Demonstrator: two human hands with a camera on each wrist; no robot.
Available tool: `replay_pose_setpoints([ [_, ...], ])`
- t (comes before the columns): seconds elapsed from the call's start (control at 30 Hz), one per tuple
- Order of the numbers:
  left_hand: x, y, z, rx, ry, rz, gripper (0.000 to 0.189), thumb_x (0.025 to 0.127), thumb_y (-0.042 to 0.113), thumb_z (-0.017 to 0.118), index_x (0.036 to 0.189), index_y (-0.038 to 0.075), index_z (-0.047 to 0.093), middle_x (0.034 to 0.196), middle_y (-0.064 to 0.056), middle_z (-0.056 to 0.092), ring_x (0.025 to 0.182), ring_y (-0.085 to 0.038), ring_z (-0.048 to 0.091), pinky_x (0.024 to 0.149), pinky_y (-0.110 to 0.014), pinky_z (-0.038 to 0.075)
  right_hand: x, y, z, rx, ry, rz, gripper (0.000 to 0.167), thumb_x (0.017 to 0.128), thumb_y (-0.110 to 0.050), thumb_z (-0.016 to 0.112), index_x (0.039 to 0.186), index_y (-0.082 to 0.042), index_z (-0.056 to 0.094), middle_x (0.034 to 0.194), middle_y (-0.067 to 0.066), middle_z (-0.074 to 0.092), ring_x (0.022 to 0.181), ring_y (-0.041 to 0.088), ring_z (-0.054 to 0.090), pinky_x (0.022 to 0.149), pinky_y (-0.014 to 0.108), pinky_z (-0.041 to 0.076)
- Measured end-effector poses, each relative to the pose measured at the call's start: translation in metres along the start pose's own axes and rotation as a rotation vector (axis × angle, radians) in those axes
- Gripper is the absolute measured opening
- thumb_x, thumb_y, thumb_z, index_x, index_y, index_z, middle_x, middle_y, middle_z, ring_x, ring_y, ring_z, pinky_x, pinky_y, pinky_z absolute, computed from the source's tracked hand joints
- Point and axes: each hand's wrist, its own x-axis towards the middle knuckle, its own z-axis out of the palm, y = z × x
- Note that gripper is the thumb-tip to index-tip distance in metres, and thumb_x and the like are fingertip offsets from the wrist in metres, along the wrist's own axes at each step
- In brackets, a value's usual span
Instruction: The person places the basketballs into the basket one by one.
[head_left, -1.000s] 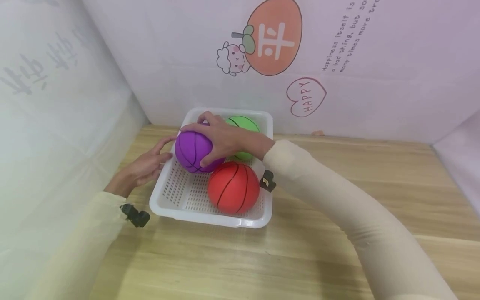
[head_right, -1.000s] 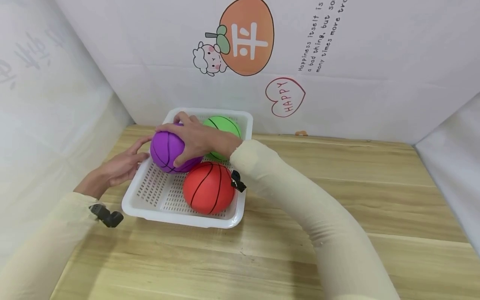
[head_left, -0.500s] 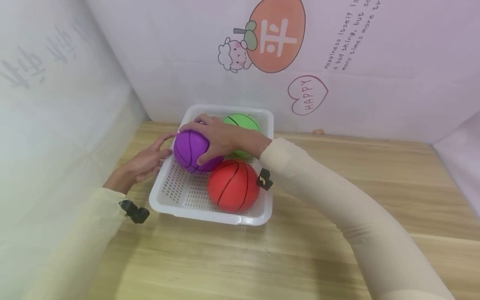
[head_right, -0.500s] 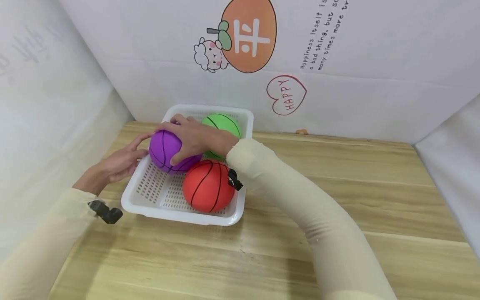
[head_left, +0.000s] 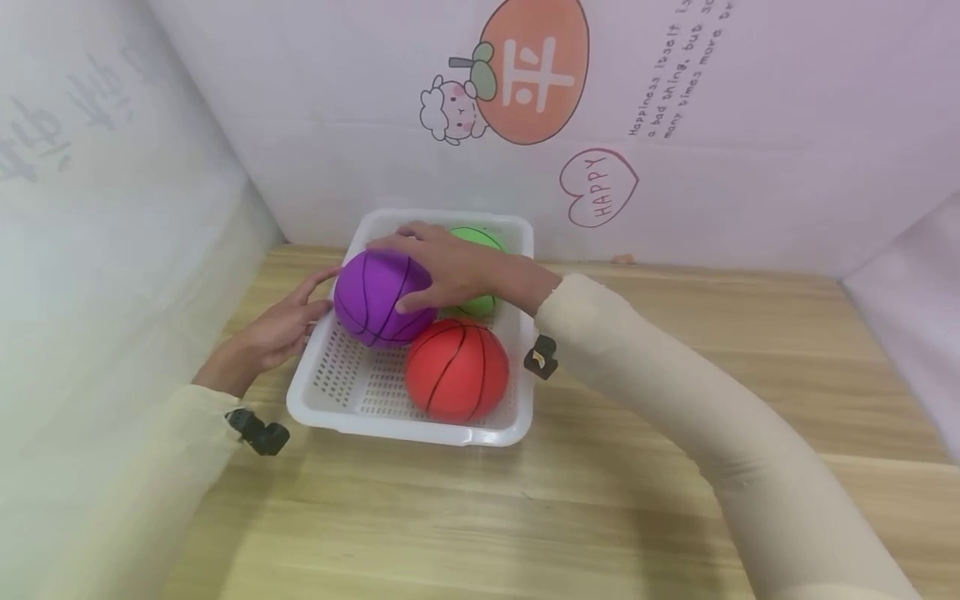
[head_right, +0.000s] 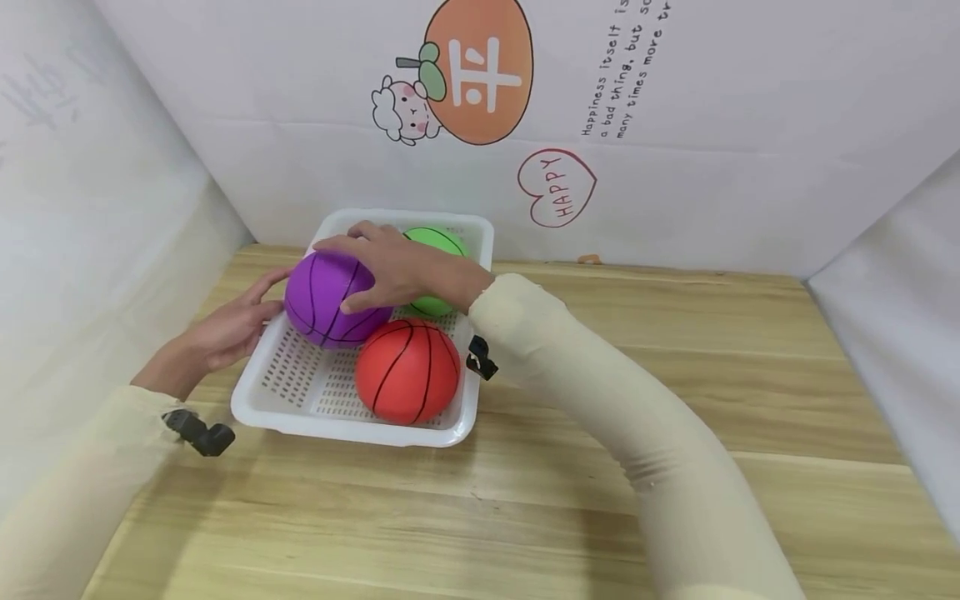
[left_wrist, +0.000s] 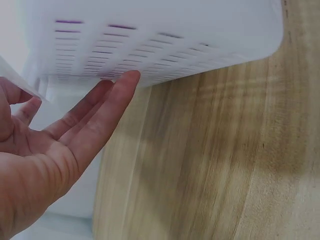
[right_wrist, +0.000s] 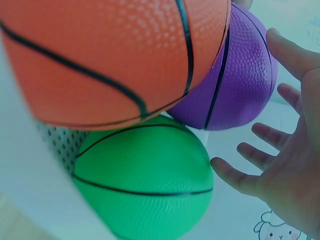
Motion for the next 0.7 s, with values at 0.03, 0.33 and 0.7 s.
replay_pose_setpoints([
  [0.03,-0.001,0.001,0.000,0.007,0.002,0.001,0.059,0.108,0.013,0.032,0.160,0.027,0.008,0.139,-0.036,0.041,0.104,-0.031,0.067,0.085,-0.056,0.054,-0.003,0.001,-0.001,-0.001,0.003,0.002,0.082,0.089,-0.047,0.073,0.157,-0.028,0.031,0.155,0.010,0.030,0.137,0.025,0.034,0.107,0.045,0.040],
  [0.33,-0.008,0.004,0.003,0.126,0.065,-0.001,0.061,0.107,0.015,0.038,0.162,0.025,0.012,0.138,-0.035,0.045,0.108,-0.035,0.065,0.084,-0.053,0.056,-0.028,0.007,-0.005,0.003,0.021,0.029,0.081,0.090,-0.047,0.071,0.158,-0.029,0.030,0.157,0.010,0.029,0.141,0.026,0.029,0.108,0.049,0.038],
  [0.7,-0.022,0.012,0.007,0.270,0.107,0.023,0.056,0.108,0.019,0.040,0.160,0.015,0.021,0.136,-0.032,0.049,0.111,-0.035,0.062,0.088,-0.048,0.055,-0.075,0.029,-0.006,0.112,0.092,0.063,0.076,0.095,-0.046,0.065,0.157,-0.016,0.033,0.155,0.012,0.031,0.139,0.024,0.032,0.109,0.048,0.037],
])
